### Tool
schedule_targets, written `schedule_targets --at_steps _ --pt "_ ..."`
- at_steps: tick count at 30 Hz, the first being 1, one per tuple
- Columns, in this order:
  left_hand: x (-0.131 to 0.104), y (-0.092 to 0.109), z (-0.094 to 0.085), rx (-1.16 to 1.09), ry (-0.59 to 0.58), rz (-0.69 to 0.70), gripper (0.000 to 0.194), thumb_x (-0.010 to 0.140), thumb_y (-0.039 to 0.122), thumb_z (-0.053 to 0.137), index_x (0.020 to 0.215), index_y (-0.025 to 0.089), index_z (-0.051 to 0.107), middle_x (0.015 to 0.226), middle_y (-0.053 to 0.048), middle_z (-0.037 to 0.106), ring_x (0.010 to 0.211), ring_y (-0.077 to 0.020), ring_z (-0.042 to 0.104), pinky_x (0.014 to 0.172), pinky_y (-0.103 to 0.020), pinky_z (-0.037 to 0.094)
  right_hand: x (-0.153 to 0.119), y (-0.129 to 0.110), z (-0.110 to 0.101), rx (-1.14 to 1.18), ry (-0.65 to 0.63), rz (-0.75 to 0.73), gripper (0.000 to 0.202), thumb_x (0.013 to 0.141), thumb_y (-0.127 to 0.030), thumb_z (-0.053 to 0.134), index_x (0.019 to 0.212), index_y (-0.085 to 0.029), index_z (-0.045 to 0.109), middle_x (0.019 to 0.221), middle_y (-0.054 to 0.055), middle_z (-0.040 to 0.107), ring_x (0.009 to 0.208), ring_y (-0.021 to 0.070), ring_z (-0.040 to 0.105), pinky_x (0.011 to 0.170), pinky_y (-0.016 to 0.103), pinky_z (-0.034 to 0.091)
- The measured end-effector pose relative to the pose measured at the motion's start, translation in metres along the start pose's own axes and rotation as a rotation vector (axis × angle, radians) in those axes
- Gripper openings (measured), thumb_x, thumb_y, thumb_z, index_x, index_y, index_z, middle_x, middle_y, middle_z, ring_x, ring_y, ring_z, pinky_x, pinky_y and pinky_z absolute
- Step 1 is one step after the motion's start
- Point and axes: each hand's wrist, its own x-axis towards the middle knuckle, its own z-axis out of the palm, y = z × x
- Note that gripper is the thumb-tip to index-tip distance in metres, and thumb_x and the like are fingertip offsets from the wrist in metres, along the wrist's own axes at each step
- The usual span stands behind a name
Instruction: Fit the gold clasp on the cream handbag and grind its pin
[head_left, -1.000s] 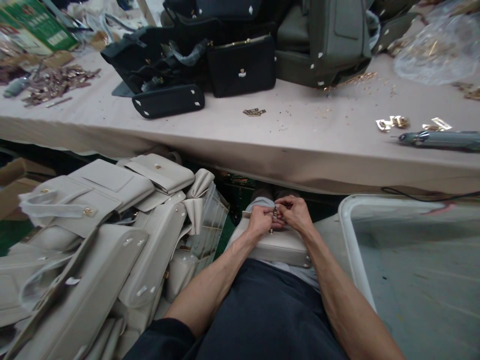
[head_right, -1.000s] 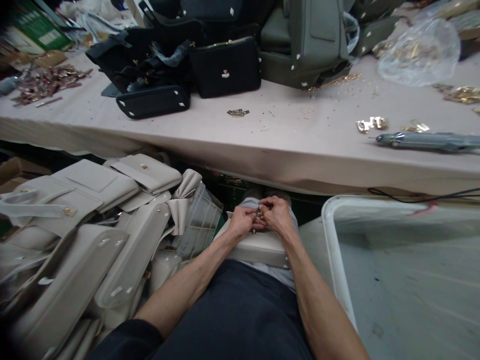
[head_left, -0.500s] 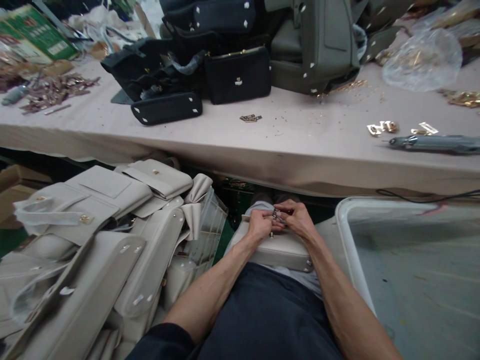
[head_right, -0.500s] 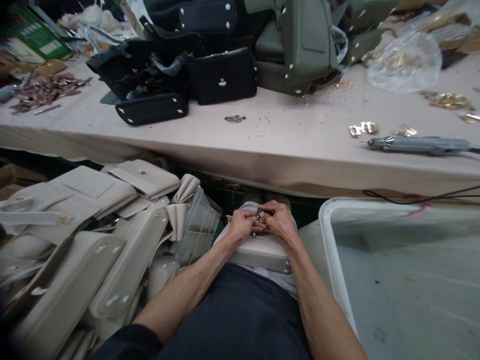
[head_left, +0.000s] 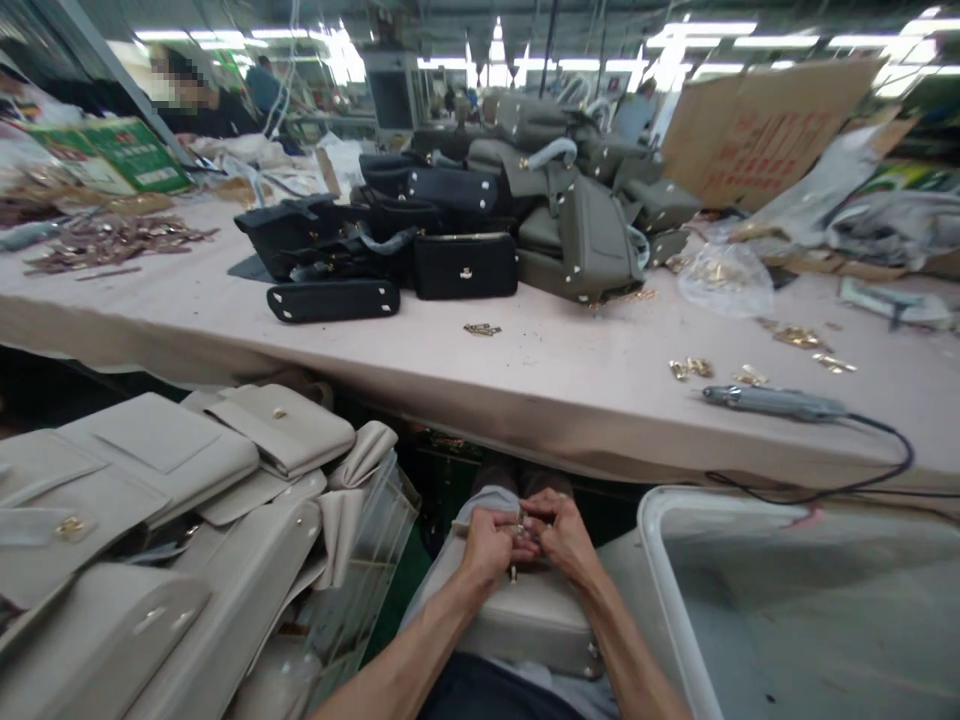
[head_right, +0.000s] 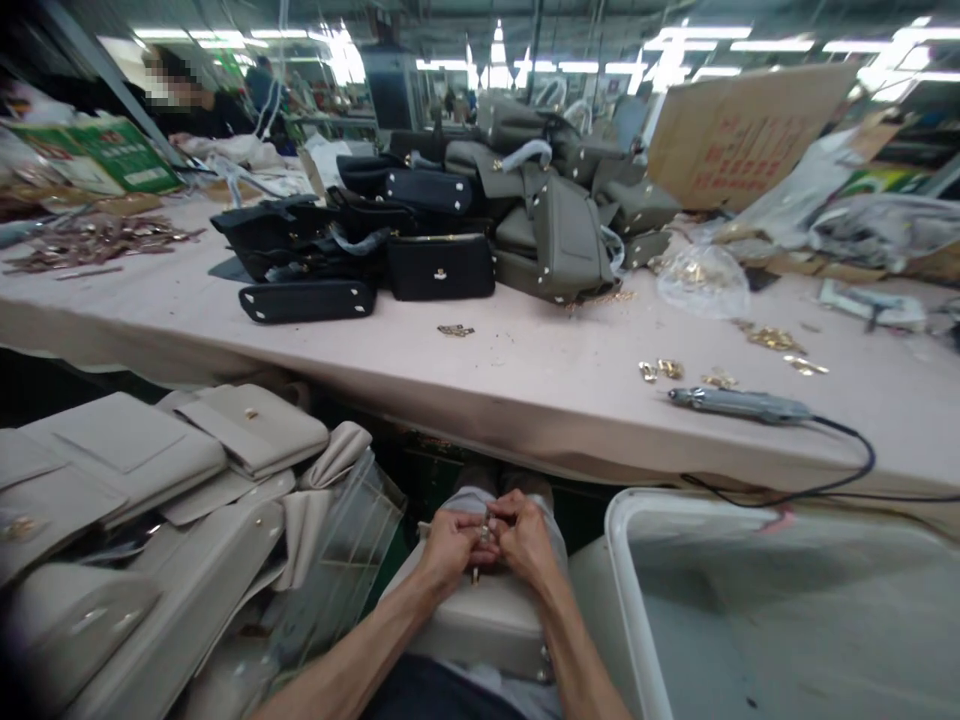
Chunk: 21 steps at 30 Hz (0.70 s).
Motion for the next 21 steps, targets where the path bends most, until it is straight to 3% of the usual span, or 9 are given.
schedule_targets --at_steps 9,16,21 --pt "0.009 -0.004 -0.002 -0.045 0.006 -0.002 0.02 0.052 0.011 0.063 0.067 0.011 0.077 0.062 -0.011 0.072 0.055 -0.0201 0.068 0.052 -0.026 0.055 -0.002 -0.029 0.004 -0.12 0.009 0.054 0.023 0.077 -0.004 0.057 0.085 -0.015 0.075 0.096 0.009 0.069 0.096 0.022 0.068 0.083 0.031 0.05" --pt "0.003 -0.001 -0.001 -0.039 0.034 0.043 0.008 0.058 0.013 0.067 0.062 0.01 0.073 0.055 -0.009 0.066 0.048 -0.0172 0.063 0.046 -0.024 0.052 -0.003 -0.023 0.009 -0.16 0.049 0.003 0.025 0.075 0.0 0.056 0.085 -0.015 0.074 0.094 0.009 0.068 0.095 0.0224 0.069 0.084 0.031 0.05" --pt "0.006 0.001 0.002 0.003 0.1 -0.001 0.005 0.065 0.01 0.07 0.061 0.009 0.072 0.056 -0.012 0.069 0.045 -0.0188 0.064 0.045 -0.025 0.053 -0.001 -0.014 0.008 -0.177 0.024 -0.046 0.024 0.072 -0.008 0.06 0.086 -0.016 0.078 0.091 0.009 0.071 0.092 0.0229 0.069 0.083 0.033 0.051"
